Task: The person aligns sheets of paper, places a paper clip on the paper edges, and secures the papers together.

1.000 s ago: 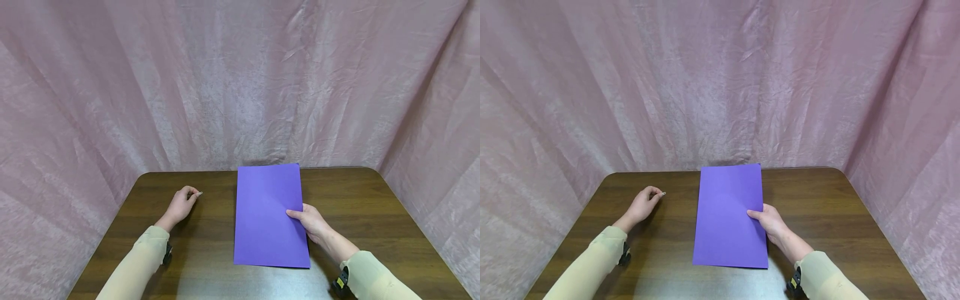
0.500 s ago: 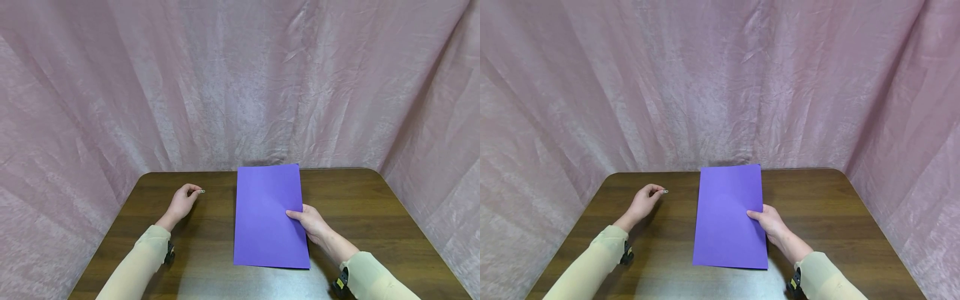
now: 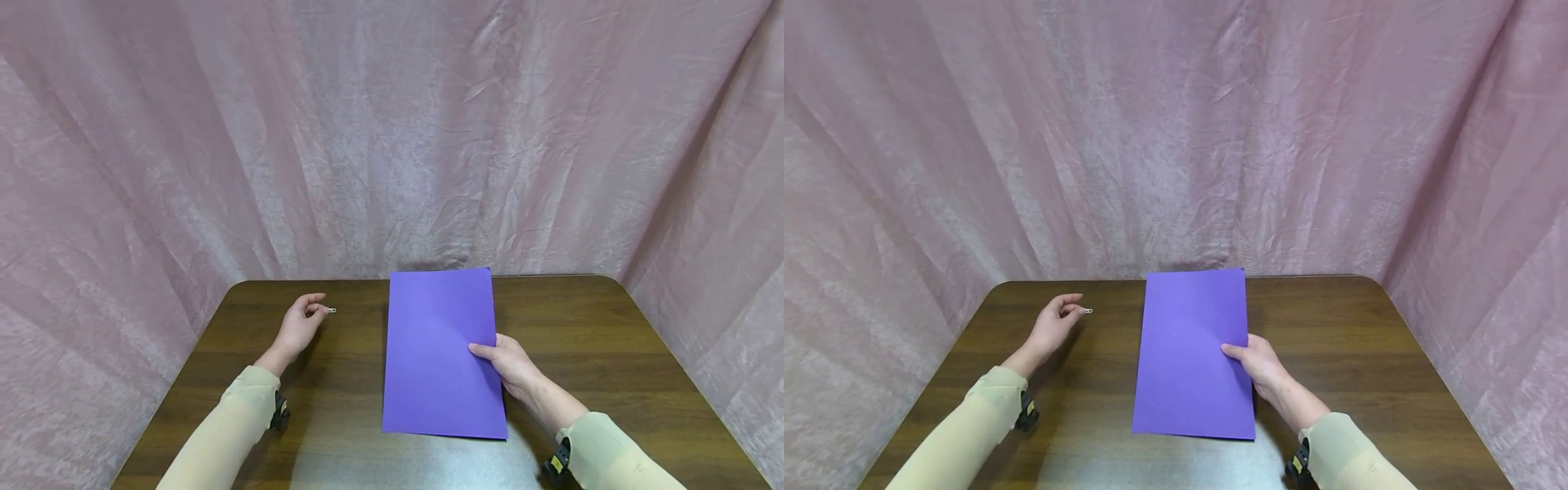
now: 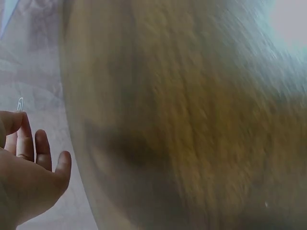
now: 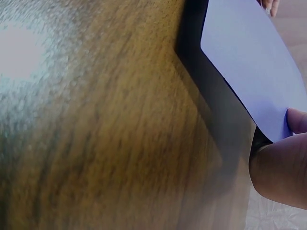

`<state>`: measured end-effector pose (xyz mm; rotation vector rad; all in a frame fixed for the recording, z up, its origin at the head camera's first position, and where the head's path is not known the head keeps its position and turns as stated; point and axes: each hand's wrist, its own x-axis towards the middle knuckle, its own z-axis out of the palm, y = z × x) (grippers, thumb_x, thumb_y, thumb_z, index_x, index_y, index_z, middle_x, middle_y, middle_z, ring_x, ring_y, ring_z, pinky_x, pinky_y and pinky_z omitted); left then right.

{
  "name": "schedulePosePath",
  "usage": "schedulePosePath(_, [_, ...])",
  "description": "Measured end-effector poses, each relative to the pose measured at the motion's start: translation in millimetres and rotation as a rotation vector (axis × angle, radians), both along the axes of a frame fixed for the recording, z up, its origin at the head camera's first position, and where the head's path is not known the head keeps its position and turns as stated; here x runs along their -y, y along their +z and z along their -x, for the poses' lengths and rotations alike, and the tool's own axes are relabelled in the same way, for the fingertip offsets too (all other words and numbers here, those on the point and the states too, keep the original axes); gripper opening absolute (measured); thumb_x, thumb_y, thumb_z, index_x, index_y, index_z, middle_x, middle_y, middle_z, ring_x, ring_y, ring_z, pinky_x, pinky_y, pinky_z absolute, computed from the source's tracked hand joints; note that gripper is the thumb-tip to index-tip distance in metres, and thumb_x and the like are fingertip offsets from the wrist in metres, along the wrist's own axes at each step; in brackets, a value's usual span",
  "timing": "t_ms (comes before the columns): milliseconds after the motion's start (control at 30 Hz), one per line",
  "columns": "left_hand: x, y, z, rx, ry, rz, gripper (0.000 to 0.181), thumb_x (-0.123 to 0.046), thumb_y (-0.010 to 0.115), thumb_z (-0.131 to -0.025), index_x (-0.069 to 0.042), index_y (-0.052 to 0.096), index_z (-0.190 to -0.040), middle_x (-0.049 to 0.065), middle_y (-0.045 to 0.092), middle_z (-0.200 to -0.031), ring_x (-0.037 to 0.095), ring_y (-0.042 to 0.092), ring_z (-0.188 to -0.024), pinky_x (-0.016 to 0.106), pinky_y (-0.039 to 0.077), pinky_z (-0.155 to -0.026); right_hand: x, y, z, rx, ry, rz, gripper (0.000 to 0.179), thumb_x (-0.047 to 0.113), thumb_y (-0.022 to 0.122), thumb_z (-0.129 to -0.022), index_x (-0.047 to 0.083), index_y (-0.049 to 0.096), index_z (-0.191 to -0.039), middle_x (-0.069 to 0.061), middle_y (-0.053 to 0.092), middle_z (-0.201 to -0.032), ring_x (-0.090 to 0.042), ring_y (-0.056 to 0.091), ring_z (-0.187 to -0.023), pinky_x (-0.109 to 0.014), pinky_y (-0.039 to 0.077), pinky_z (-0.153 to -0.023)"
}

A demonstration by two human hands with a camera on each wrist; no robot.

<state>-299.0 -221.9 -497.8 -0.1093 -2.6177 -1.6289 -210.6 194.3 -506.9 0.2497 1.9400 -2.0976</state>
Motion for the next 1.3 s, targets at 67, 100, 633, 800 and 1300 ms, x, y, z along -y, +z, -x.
schedulePosePath(67, [-1.8,1.7,0.2,0.017,0.020,-0.037,0.045,-0.012,0.061,-0.104,-0.001,0.050,-0.146,0.018,0.069,-0.115,0.031,0.056,-0.117,0.042,0.042,-0.101,0.3,0.7,0.0,-0.002,0.002,0.002,0.032,0.008,0.065,-0.098,-0.008,0.057,-0.125,-0.008,0.074,-0.089,-0.020,0.072,-0.077,-0.035,0.059,-0.068])
schedulePosePath(100, [-3.0,3.0,0.1,0.028,0.029,-0.055,0.047,-0.012,0.062,-0.103,-0.002,0.049,-0.147,0.019,0.069,-0.115,0.031,0.056,-0.118,0.042,0.041,-0.102,0.2,1.1,0.1,-0.005,0.005,0.001,0.033,0.008,0.065,-0.099,-0.008,0.057,-0.126,-0.008,0.074,-0.090,-0.020,0.072,-0.078,-0.035,0.059,-0.068])
schedulePosePath(633, [-26.8,15.4,2.8,0.166,0.038,-0.265,0.051,-0.016,0.069,-0.099,-0.008,0.052,-0.147,0.015,0.068,-0.121,0.033,0.056,-0.122,0.051,0.045,-0.104,2.9,2.3,0.6,-0.021,0.013,0.007,0.030,0.010,0.067,-0.098,-0.006,0.059,-0.122,-0.008,0.074,-0.088,-0.020,0.072,-0.076,-0.036,0.059,-0.067])
schedulePosePath(800, [-36.5,22.8,2.5,0.211,0.021,-0.365,0.050,-0.009,0.067,-0.099,-0.004,0.051,-0.147,0.016,0.067,-0.121,0.034,0.059,-0.117,0.057,0.047,-0.104,3.8,4.1,0.4,-0.033,0.023,-0.001,0.032,0.011,0.067,-0.098,-0.006,0.059,-0.124,-0.008,0.075,-0.089,-0.020,0.072,-0.076,-0.036,0.059,-0.067])
schedulePosePath(1300, [-46.2,29.9,4.8,0.239,0.002,-0.400,0.052,-0.005,0.065,-0.100,0.000,0.047,-0.148,0.011,0.069,-0.112,0.024,0.066,-0.102,0.043,0.057,-0.092,4.6,6.9,0.6,-0.049,0.043,-0.022,0.035,0.012,0.067,-0.099,-0.008,0.057,-0.126,-0.009,0.075,-0.089,-0.020,0.072,-0.075,-0.035,0.059,-0.066])
